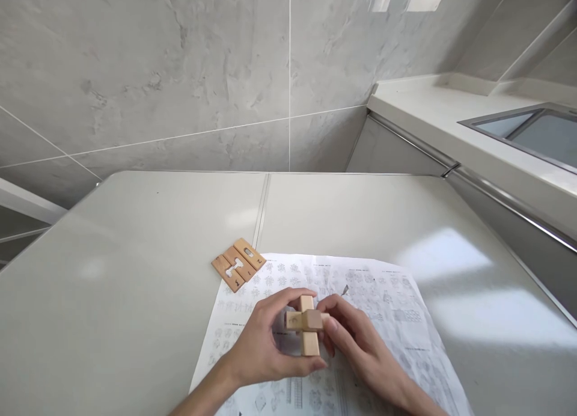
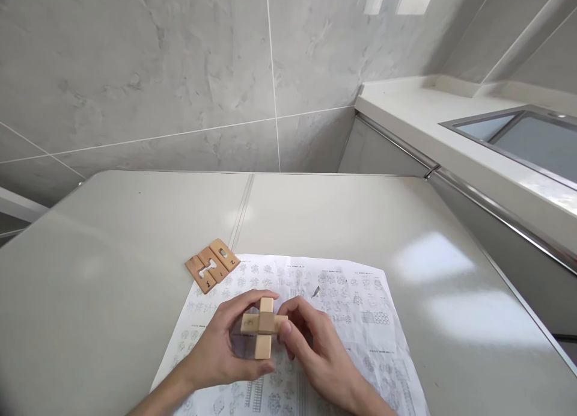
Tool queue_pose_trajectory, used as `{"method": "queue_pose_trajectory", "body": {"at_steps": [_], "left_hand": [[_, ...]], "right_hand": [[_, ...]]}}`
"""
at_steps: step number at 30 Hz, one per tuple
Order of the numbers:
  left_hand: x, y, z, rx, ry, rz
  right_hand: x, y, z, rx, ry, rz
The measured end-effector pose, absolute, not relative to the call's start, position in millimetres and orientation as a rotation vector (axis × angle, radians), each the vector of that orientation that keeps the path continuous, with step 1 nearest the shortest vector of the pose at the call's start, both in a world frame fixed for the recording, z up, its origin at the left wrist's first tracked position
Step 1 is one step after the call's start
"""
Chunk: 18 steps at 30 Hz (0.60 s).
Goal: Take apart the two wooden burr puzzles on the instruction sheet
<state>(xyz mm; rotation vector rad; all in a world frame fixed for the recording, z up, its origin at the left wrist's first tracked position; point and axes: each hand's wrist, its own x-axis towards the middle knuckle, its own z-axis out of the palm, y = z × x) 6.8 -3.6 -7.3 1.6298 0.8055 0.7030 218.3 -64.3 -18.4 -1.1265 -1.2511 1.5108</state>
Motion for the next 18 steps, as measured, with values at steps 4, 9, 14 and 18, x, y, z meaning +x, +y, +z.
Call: {"method": "queue_pose_trajectory", "body": {"at_steps": [4, 9, 14, 18], "left_hand": [[7.5, -3.3, -9.8, 1.663, 0.730, 0.732], [8.1, -2.5, -8.1, 1.711, 0.660, 0.713], [8.1, -3.9, -4.8, 1.727, 0.653, 0.667], [7.1, -2.0, -3.2, 1.780, 0.730, 0.680]], "right_hand": [[220.3, -58.8, -12.8, -0.963, -1.139, 1.817], [225.2, -57.3, -12.2, -0.807, -1.142, 2.115], [222.1, -59.5, -14.4, -0.861, -1.189, 2.056], [218.7, -61.8, -18.6, -1.066, -1.308, 1.771]]}}
